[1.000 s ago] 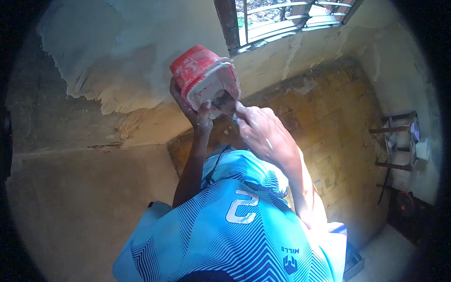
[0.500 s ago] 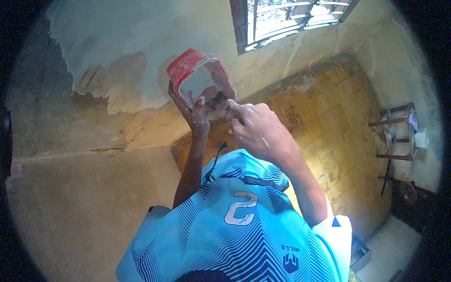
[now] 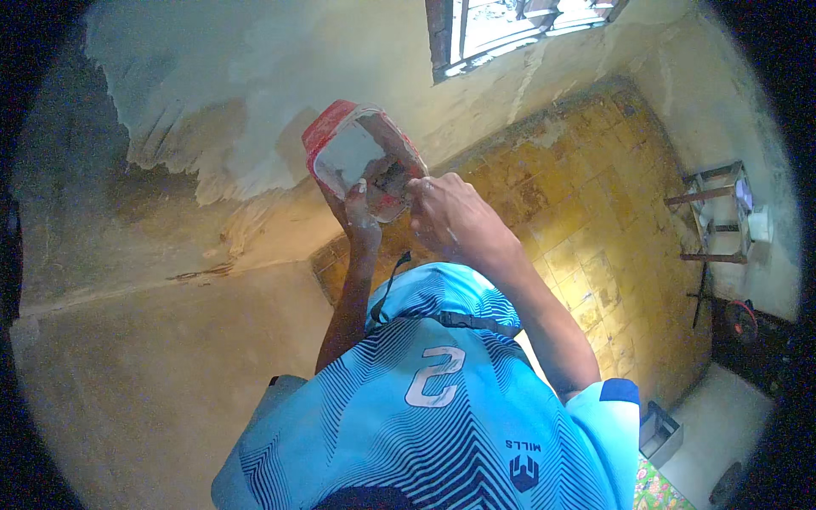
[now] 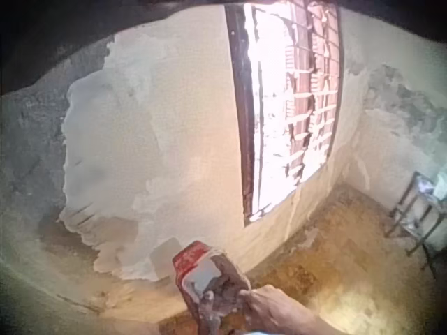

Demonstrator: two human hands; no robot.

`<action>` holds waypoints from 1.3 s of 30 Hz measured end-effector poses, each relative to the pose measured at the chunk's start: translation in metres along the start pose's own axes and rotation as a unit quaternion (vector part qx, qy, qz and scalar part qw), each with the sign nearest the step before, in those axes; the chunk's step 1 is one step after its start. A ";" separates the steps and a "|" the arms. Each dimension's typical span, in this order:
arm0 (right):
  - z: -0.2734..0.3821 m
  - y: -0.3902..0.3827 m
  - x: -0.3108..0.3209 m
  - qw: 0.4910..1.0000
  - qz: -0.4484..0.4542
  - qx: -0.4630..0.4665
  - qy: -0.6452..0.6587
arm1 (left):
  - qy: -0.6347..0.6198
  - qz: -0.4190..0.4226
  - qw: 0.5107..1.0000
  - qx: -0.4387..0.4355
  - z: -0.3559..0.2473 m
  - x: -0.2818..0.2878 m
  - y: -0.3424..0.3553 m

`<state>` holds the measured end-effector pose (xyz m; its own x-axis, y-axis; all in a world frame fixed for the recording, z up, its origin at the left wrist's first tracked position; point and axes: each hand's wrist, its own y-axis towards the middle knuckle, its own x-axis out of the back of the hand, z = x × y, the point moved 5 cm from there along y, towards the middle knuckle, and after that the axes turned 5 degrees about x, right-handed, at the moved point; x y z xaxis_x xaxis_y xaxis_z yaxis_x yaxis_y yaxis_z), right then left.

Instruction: The person applies wall putty from a container onto a damaged wall surface using a putty knife.

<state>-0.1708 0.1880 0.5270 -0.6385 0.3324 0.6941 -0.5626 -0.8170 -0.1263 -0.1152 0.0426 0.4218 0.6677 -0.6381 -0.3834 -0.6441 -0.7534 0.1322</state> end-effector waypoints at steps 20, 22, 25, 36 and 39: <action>0.039 -0.011 -0.013 0.979 -0.045 0.069 -0.185 | 0.066 0.071 0.992 0.075 -0.010 0.022 0.009; 0.044 -0.013 -0.017 0.958 -0.092 0.155 -0.222 | 0.074 0.087 0.990 0.088 -0.007 0.026 0.012; 0.049 -0.011 -0.027 0.956 0.010 0.113 -0.270 | 0.075 0.103 0.986 0.106 0.000 0.029 0.011; 0.041 -0.034 -0.008 0.974 0.007 -0.056 -0.221 | 0.044 0.062 0.983 0.166 -0.003 0.018 0.007; 0.032 -0.046 0.004 0.976 0.002 -0.138 -0.169 | 0.120 0.069 0.975 0.175 -0.010 0.008 0.001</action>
<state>-0.1304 0.2119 0.5581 -0.4584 0.1171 0.8810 -0.7098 -0.6448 -0.2836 -0.1067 0.0345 0.4280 0.6067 -0.7802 -0.1526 -0.7938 -0.5841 -0.1694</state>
